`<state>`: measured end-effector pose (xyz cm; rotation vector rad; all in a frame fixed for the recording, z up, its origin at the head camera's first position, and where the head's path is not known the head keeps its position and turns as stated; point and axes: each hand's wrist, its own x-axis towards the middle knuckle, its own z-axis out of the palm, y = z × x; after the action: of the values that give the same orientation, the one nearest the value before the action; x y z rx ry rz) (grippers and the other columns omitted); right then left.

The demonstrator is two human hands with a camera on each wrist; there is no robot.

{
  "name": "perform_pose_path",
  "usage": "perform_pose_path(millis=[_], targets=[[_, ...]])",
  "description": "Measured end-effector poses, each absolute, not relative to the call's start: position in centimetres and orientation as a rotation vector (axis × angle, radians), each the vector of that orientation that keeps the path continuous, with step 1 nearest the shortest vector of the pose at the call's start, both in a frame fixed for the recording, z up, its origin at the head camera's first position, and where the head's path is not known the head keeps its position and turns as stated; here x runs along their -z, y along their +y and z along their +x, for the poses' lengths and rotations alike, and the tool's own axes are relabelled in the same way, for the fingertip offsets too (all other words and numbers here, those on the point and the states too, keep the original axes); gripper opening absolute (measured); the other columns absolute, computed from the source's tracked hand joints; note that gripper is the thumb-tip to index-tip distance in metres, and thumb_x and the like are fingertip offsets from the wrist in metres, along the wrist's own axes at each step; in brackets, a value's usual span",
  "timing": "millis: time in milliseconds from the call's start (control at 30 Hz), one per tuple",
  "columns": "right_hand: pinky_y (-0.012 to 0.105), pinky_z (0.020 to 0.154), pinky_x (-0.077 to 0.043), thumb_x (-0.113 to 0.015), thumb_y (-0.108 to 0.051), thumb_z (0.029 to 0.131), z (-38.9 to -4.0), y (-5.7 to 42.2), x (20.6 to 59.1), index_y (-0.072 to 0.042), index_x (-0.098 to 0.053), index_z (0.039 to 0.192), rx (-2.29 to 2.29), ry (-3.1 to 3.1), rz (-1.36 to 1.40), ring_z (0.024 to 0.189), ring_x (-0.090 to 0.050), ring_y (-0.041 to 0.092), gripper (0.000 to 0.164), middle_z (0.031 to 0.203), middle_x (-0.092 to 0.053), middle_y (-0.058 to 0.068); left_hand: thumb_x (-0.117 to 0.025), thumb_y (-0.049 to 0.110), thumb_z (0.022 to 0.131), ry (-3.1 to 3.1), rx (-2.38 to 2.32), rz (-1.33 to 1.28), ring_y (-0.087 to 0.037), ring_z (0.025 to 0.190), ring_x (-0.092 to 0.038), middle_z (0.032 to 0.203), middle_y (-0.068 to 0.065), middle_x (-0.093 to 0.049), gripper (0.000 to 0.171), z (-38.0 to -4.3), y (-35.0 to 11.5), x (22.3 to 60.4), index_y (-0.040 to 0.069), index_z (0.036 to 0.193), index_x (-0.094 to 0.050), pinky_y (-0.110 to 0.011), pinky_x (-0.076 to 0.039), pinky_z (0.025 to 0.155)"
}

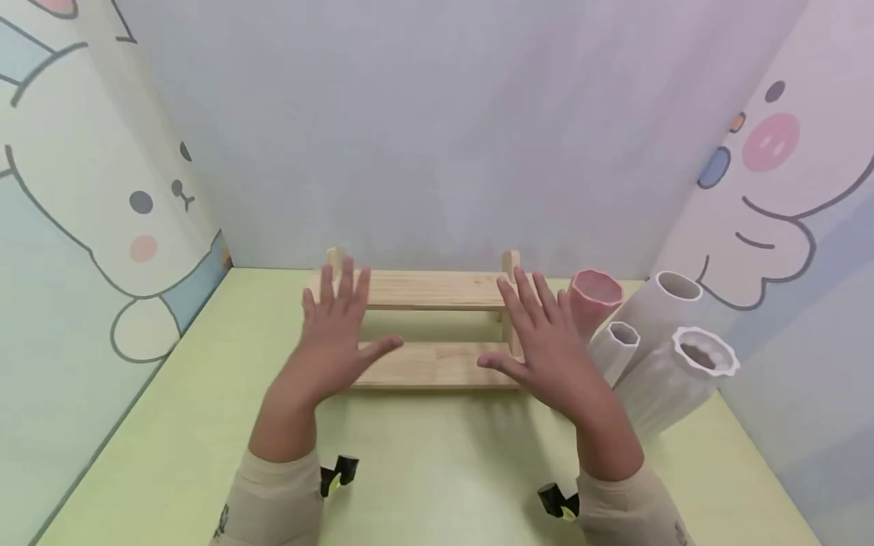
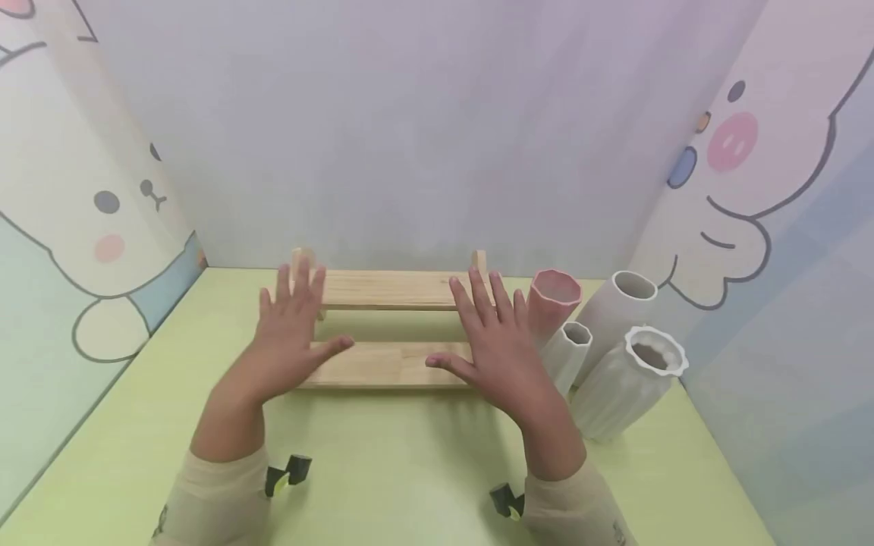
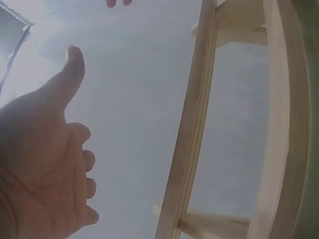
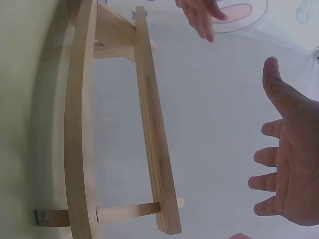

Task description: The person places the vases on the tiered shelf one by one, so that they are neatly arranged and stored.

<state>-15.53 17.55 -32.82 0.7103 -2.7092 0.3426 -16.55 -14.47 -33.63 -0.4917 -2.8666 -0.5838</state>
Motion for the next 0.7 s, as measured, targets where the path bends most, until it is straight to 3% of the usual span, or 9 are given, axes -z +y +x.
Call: perform_pose_path(millis=[67,267,433,700], targets=[[0.062,0.119,-0.001,-0.059,-0.067,0.086,-15.6,17.5,32.5,-0.023,-0.003,0.16,-0.364,-2.682,0.725,0.153,0.0,0.034,0.103,0.166,0.005,0.002,-0.051,0.069,0.09,-2.845,0.714,-0.438,-0.026,0.144,0.034,0.157,0.003,0.035,0.108,-16.8,-16.0,33.3,0.021,0.155,0.021,-0.067,0.007,0.115],[0.062,0.118,-0.005,-0.056,-0.065,0.089,-15.3,17.4,31.9,-0.022,-0.006,0.16,-0.424,-2.637,0.738,0.152,-0.003,0.035,0.097,0.167,0.0,0.006,-0.065,0.058,0.087,-2.806,1.178,-0.215,-0.022,0.145,0.03,0.154,0.015,0.037,0.117,-17.6,-22.0,33.4,0.04,0.144,0.035,-0.074,-0.005,0.111],[0.062,0.118,-0.009,-0.053,-0.067,0.089,-15.2,17.8,31.5,-0.021,-0.008,0.16,-0.431,-2.58,0.722,0.152,-0.004,0.034,0.096,0.167,-0.003,0.007,-0.067,0.055,0.088,-2.885,1.433,-0.091,-0.032,0.147,0.024,0.154,0.01,0.037,0.12,-19.2,-25.7,35.2,0.046,0.136,0.043,-0.073,-0.007,0.111],[0.06,0.118,-0.015,-0.038,-0.078,0.087,-14.4,18.8,30.7,-0.018,-0.016,0.159,-0.494,-2.453,0.697,0.152,-0.01,0.035,0.096,0.166,-0.011,0.01,-0.068,0.051,0.089,-3.002,1.722,-0.13,-0.041,0.151,0.006,0.162,-0.007,0.025,0.121,-21.8,-26.6,38.8,0.036,0.143,0.039,-0.069,-0.012,0.113]])
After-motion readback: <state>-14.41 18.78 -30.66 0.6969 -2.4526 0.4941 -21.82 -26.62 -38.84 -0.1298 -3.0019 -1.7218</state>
